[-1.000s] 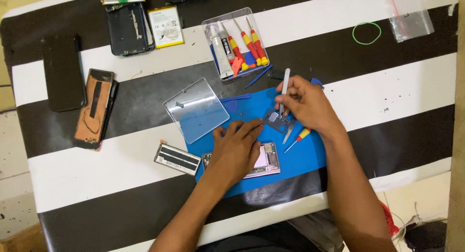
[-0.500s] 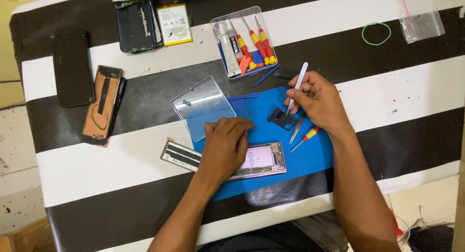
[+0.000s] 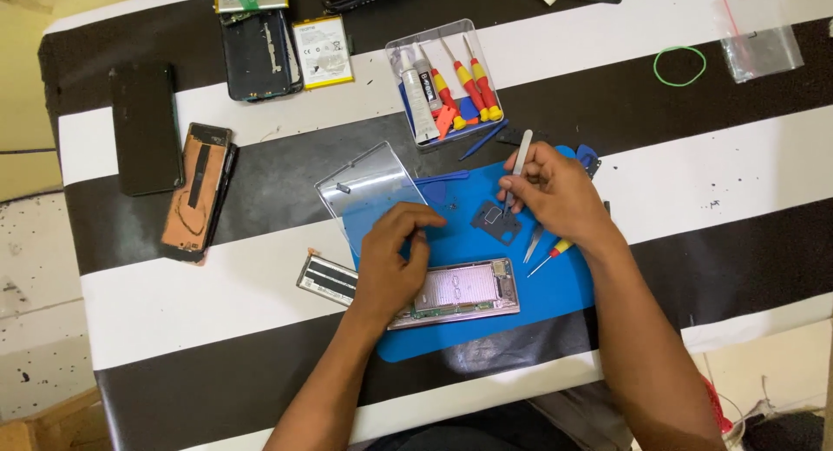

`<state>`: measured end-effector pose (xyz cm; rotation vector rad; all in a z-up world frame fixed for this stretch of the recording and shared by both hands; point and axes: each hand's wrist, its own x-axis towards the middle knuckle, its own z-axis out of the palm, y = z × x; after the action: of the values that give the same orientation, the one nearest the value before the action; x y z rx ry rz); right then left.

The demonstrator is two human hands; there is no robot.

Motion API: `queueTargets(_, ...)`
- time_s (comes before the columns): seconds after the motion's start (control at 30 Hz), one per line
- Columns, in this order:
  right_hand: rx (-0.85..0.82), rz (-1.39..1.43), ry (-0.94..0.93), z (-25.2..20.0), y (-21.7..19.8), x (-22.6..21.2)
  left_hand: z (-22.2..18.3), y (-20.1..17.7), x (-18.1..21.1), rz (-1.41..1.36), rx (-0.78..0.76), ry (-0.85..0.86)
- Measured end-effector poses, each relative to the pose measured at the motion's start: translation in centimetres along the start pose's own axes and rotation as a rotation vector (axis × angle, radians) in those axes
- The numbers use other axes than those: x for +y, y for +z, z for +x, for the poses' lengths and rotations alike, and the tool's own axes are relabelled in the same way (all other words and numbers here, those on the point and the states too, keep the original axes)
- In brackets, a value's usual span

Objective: A person is repairing a smartphone by using tweezers to place internal components and a screwdriver to fasten them.

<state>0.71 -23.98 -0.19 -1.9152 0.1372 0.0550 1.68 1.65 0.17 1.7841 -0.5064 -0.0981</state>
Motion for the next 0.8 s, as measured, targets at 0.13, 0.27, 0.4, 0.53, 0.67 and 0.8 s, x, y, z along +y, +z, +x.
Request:
queueTargets(0.13,-0.003,0.030,-0.025,0.0,-0.2,0.4,0.1,0.2,0.2,0.012,-0.013,0.027)
queueTargets(0.27,-0.003,0.112,-0.040,-0.1,-0.3,0.9,0.1,0.2,0.8,0.070,-0.013,0.051)
queueTargets(0.4,0.013,0.230,-0.042,-0.2,-0.3,1.1,0.0,0.3,1.0,0.148,-0.020,0.061)
queueTargets(0.53,0.006,0.304,-0.064,-0.1,0.3,1.7,-0.1,0.4,1.3,0.234,-0.042,0.063)
queueTargets(0.67,-0.032,0.446,-0.087,-0.5,1.6,1.9,-0.5,0.9,1.2,0.121,-0.077,-0.043)
queueTargets(0.8,-0.067,0.523,-0.106,-1.1,3.0,1.8,-0.6,0.9,0.6,0.067,-0.119,-0.182)
